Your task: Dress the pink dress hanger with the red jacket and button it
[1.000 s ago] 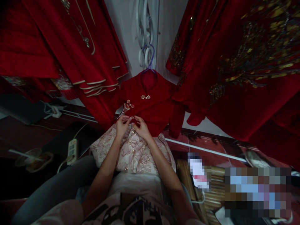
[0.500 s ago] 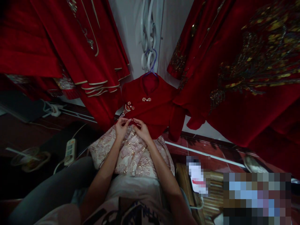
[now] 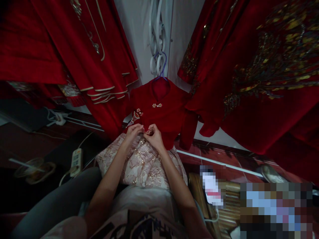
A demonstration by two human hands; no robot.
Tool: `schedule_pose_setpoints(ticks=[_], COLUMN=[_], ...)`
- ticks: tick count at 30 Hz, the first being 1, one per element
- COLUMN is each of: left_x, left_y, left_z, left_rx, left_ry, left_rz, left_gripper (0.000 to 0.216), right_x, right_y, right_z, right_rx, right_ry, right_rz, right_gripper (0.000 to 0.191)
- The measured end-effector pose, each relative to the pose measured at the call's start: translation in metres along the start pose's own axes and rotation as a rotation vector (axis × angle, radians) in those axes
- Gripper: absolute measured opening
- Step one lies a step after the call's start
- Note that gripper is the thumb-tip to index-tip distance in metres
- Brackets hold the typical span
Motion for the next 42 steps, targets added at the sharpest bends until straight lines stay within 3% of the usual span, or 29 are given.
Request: schedule_pose_setpoints(ticks=[4, 7, 11, 14, 19, 23, 25, 28, 30, 35, 38, 42], left_x=[-0.005, -0.002, 0.001, 0.004, 0.009, 0.025, 0.033, 0.047, 0.058, 0.077, 0.082, 0.086], left_y=[0.006, 0.009, 0.008, 0.006, 0.009, 0.019, 0.033, 0.065, 0.079, 0.091, 0.099, 0.109], left_z=[-0.035, -0.051, -0.052, -0.054, -0.060, -0.059, -0.058, -0.058, -0.058, -0.064, -0.068, -0.069], left_rx=[-0.123, -0.148, -0.159, -0.155, -0.140, -0.201, -0.084, 0.332, 0.534, 0.725, 0.802, 0.970], left_ry=[0.196, 0.147, 0.109, 0.141, 0.297, 0.177, 0.146, 0.142, 0.119, 0.157, 0.162, -0.015], left_rz=[0.218, 0.342, 0.442, 0.440, 0.384, 0.271, 0.096, -0.234, -0.515, -1.153, -1.288, -1.375], left_gripper=[0.029, 0.028, 0.026, 0.024, 0.021, 0.039, 0.043, 0.030, 0.026, 0.026, 0.023, 0.017], right_x=[-0.015, -0.021, -0.022, -0.020, -0.021, -0.024, -0.025, -0.027, -0.030, -0.040, -0.047, -0.058], right_y=[-0.016, -0.021, -0.019, -0.017, -0.015, -0.016, -0.018, -0.021, -0.021, -0.022, -0.022, -0.021], right_z=[-0.006, -0.009, -0.009, -0.008, -0.008, -0.008, -0.008, -0.007, -0.007, -0.008, -0.006, 0.006], right_rx=[-0.009, -0.014, -0.010, -0.012, -0.012, -0.005, -0.012, -0.017, -0.012, 0.001, 0.055, 0.211], right_ry=[-0.042, -0.065, -0.078, -0.102, -0.124, -0.159, -0.246, -0.367, -0.387, -0.423, -0.493, -0.681], right_rz=[-0.007, -0.023, -0.039, -0.044, -0.039, -0.036, -0.037, -0.018, -0.002, 0.015, -0.007, 0.078], right_gripper=[0.023, 0.023, 0.023, 0.023, 0.023, 0.023, 0.023, 0.024, 0.024, 0.026, 0.029, 0.043])
Point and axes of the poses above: each hand's wrist, its own z-axis away from the middle knuckle, its own x-axis out of the palm, y = z × x, the point moved 4 cm from there along -z, towards the middle knuckle, and after that the axes turned 10 degrees about -x, right-handed, at the moved point
